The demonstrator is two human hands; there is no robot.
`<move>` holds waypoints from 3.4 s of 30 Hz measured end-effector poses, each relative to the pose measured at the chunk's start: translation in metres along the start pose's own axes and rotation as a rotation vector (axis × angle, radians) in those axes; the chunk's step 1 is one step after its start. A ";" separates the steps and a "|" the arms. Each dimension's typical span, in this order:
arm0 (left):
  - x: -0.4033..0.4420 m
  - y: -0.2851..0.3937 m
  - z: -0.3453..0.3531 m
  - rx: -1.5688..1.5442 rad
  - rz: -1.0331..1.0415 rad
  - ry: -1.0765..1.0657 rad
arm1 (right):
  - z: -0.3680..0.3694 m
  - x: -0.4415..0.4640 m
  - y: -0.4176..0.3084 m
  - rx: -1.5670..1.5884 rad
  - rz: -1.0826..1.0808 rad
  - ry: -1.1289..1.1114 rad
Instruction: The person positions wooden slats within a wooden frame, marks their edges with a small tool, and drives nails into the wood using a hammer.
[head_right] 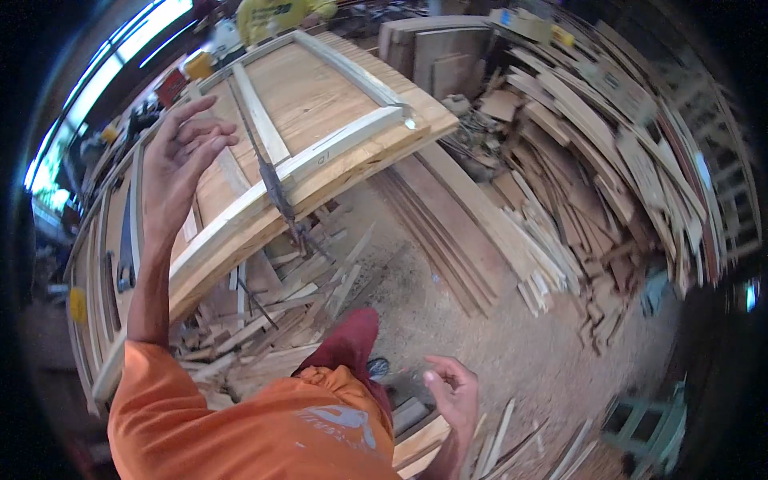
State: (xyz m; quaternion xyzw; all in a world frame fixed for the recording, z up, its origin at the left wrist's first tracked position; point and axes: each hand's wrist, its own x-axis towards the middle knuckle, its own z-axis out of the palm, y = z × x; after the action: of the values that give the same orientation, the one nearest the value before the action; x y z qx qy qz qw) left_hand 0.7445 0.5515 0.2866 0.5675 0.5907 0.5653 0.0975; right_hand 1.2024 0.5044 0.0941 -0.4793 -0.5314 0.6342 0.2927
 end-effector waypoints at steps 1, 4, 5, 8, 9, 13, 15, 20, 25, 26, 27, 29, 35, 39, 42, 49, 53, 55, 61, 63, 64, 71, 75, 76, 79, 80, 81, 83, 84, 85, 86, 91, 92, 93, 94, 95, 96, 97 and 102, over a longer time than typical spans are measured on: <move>0.011 -0.003 0.016 0.024 -0.041 0.011 | -0.006 0.029 -0.013 -0.053 -0.061 -0.049; 0.054 -0.036 0.052 0.074 -0.093 -0.031 | -0.027 0.125 -0.038 -0.144 -0.158 -0.229; 0.074 -0.050 0.063 0.085 -0.102 0.001 | -0.036 0.157 -0.044 -0.192 -0.168 -0.320; 0.138 -0.103 0.100 0.165 -0.358 -0.151 | -0.073 0.262 -0.074 -0.276 -0.162 -0.469; 0.168 -0.127 0.101 0.310 -0.343 -0.192 | -0.086 0.296 -0.079 -0.268 -0.137 -0.418; 0.228 -0.223 0.104 0.338 -0.529 -0.348 | -0.184 0.387 -0.123 -0.463 -0.047 -0.335; 0.264 -0.247 0.102 0.305 -0.617 -0.288 | -0.208 0.421 -0.146 -0.309 0.004 -0.348; 0.333 -0.295 0.115 0.422 -0.668 -0.110 | -0.186 0.556 -0.254 -0.313 -0.205 -0.427; 0.367 -0.455 0.139 0.680 -0.562 0.129 | -0.121 0.702 -0.311 -0.305 -0.348 -0.622; 0.371 -0.490 0.142 0.689 -0.573 0.145 | -0.106 0.738 -0.326 -0.358 -0.411 -0.724; 0.377 -0.529 0.146 0.840 -0.482 0.255 | -0.093 0.776 -0.337 -0.415 -0.471 -0.827; 0.402 -0.571 0.144 0.906 -0.478 0.443 | -0.060 0.861 -0.360 -0.436 -0.522 -0.895; 0.447 -0.626 0.152 1.053 -0.764 0.921 | 0.020 1.038 -0.439 -0.570 -0.302 -0.942; 0.479 -0.599 0.159 1.099 -0.840 0.899 | 0.048 1.085 -0.450 -0.665 -0.093 -0.965; 0.488 -0.590 0.150 1.077 -0.841 0.888 | 0.079 1.080 -0.461 -0.695 0.000 -0.981; 0.489 -0.596 0.144 0.990 -0.933 0.892 | 0.121 1.064 -0.491 -0.852 0.013 -1.127; 0.487 -0.595 0.146 0.993 -0.912 0.877 | 0.120 1.058 -0.494 -0.800 -0.136 -1.145; 0.490 -0.598 0.142 0.996 -0.938 0.905 | 0.147 1.069 -0.502 -0.815 -0.177 -1.206; 0.501 -0.600 0.142 0.973 -1.039 0.900 | 0.296 1.176 -0.501 -0.880 -0.602 -1.223; 0.496 -0.610 0.144 0.992 -1.084 0.863 | 0.369 1.252 -0.480 -0.959 -0.807 -1.042; 0.496 -0.610 0.145 0.994 -1.116 0.844 | 0.405 1.276 -0.483 -0.907 -0.763 -0.996; 0.509 -0.630 0.134 1.011 -1.205 0.762 | 0.506 1.361 -0.494 -0.797 -0.835 -0.939; 0.507 -0.632 0.131 1.005 -1.268 0.738 | 0.529 1.384 -0.483 -0.801 -0.780 -0.967; 0.508 -0.634 0.132 0.993 -1.274 0.727 | 0.535 1.389 -0.485 -0.807 -0.783 -0.954; 0.509 -0.640 0.135 0.932 -1.233 0.843 | 0.537 1.401 -0.482 -0.821 -0.762 -0.915; 0.509 -0.642 0.135 0.926 -1.241 0.839 | 0.539 1.403 -0.480 -0.799 -0.751 -0.904; 0.509 -0.643 0.135 0.935 -1.235 0.842 | 0.540 1.406 -0.478 -0.803 -0.745 -0.908; 0.507 -0.642 0.136 0.956 -1.244 0.843 | 0.545 1.406 -0.475 -0.758 -0.733 -0.874; 0.503 -0.643 0.135 0.972 -1.272 0.804 | 0.556 1.406 -0.472 -0.741 -0.728 -0.895; 0.500 -0.642 0.134 0.989 -1.301 0.769 | 0.568 1.404 -0.469 -0.736 -0.724 -0.905; 0.499 -0.642 0.133 1.006 -1.311 0.778 | 0.578 1.403 -0.468 -0.736 -0.721 -0.909; 0.504 -0.642 0.133 0.966 -1.319 0.831 | 0.737 1.435 -0.386 -0.759 -0.860 -0.858; 0.503 -0.643 0.132 0.968 -1.316 0.836 | 0.765 1.445 -0.368 -0.751 -0.804 -0.840; 0.501 -0.643 0.134 0.966 -1.312 0.834 | 0.783 1.449 -0.364 -0.865 -0.701 -0.840; 0.499 -0.643 0.134 0.964 -1.310 0.833 | 0.798 1.450 -0.359 -0.977 -0.595 -0.838; 0.499 -0.642 0.131 0.970 -1.311 0.839 | 0.811 1.456 -0.344 -0.972 -0.599 -0.845; 0.500 -0.640 0.130 0.975 -1.320 0.813 | 0.822 1.465 -0.322 -0.985 -0.611 -0.768; 0.500 -0.638 0.130 0.979 -1.333 0.787 | 0.828 1.464 -0.319 -0.997 -0.622 -0.693; 0.502 -0.634 0.127 0.966 -1.367 0.801 | 0.835 1.469 -0.333 -1.122 -0.595 -0.772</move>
State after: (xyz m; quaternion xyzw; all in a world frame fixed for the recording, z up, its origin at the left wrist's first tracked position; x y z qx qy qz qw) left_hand 0.3163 1.1943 0.0136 -0.1628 0.9579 0.2313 -0.0488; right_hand -0.1535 1.5579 -0.0441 -0.1359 -0.9478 0.2850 -0.0442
